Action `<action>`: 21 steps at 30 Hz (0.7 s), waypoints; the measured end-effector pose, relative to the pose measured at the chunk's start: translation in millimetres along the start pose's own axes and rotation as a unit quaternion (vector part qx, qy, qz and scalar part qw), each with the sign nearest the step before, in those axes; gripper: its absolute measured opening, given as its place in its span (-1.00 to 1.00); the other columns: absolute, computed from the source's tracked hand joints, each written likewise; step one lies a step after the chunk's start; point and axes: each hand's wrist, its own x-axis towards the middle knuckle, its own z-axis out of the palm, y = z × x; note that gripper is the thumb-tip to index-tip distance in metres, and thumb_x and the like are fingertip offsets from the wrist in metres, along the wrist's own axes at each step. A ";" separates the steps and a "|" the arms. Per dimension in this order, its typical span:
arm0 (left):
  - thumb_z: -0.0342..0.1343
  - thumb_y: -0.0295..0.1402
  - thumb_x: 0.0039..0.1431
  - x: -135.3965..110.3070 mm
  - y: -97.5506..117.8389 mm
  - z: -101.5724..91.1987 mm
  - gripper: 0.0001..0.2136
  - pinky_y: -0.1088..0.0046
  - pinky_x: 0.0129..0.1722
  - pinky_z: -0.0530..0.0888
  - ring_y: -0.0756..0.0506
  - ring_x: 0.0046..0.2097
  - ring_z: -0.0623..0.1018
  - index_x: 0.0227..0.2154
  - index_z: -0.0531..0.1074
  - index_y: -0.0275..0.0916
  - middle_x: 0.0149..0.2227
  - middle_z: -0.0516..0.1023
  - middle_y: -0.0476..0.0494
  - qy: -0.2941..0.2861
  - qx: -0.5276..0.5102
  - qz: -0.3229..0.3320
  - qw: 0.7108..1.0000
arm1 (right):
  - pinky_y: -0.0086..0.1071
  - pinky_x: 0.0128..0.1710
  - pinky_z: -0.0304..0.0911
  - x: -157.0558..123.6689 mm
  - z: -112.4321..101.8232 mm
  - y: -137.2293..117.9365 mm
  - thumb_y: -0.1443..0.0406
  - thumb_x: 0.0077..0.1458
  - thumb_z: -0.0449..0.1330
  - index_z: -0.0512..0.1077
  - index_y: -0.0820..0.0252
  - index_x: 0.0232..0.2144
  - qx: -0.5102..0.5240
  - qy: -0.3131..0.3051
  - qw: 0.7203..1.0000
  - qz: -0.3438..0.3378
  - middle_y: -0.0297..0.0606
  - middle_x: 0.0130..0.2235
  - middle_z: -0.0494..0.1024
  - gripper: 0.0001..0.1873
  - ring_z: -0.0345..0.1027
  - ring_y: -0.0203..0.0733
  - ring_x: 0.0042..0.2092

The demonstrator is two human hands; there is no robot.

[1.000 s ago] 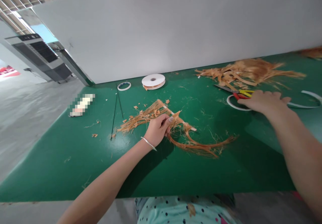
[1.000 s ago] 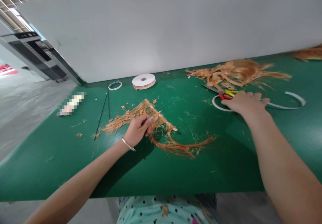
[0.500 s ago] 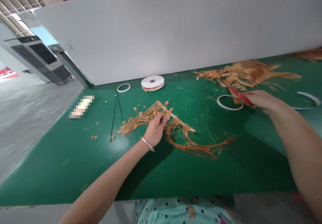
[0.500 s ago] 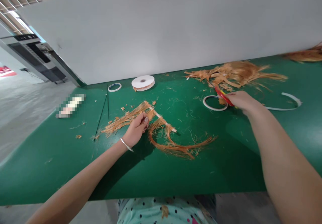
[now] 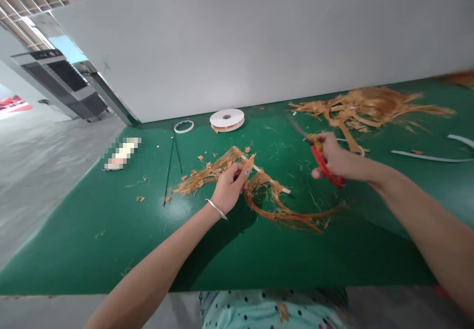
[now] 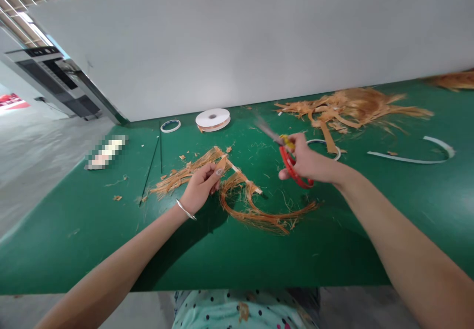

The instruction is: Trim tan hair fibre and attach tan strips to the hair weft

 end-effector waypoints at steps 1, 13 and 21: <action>-0.03 -0.19 0.20 -0.4 0.8 0.0 -0.77 0.54 -0.60 0.17 0.07 -0.62 0.22 -0.47 0.21 -0.22 -0.65 0.25 0.11 0.002 0.004 0.004 1.000 | -0.33 -0.54 0.26 -3.5 6.4 -7.2 0.12 -0.36 0.39 0.20 0.17 -0.18 -0.018 -0.042 0.999 0.008 -0.16 -0.37 0.44 -0.31 0.32 -0.21 -0.50; 0.01 -0.18 0.18 -1.8 3.7 0.5 -0.78 0.56 -0.61 0.18 0.08 -0.63 0.22 -0.42 0.28 -0.23 -0.66 0.25 0.11 0.023 -0.011 0.009 1.000 | -0.09 -0.03 0.28 -15.9 15.2 -64.1 0.02 -0.11 0.19 0.11 0.13 -0.10 -0.075 -0.249 0.964 0.061 0.06 0.13 0.31 -0.41 0.18 0.14 0.17; 0.00 -0.20 0.19 -6.9 2.9 6.1 -0.80 0.55 -0.58 0.21 0.07 -0.61 0.25 -0.43 0.27 -0.22 -0.65 0.27 0.11 0.020 0.000 0.014 1.000 | -0.20 -0.19 0.30 -15.6 18.5 -58.8 0.00 -0.08 0.17 0.13 0.12 -0.13 -0.094 -0.238 0.966 0.043 0.01 0.05 0.40 -0.46 0.31 0.12 0.07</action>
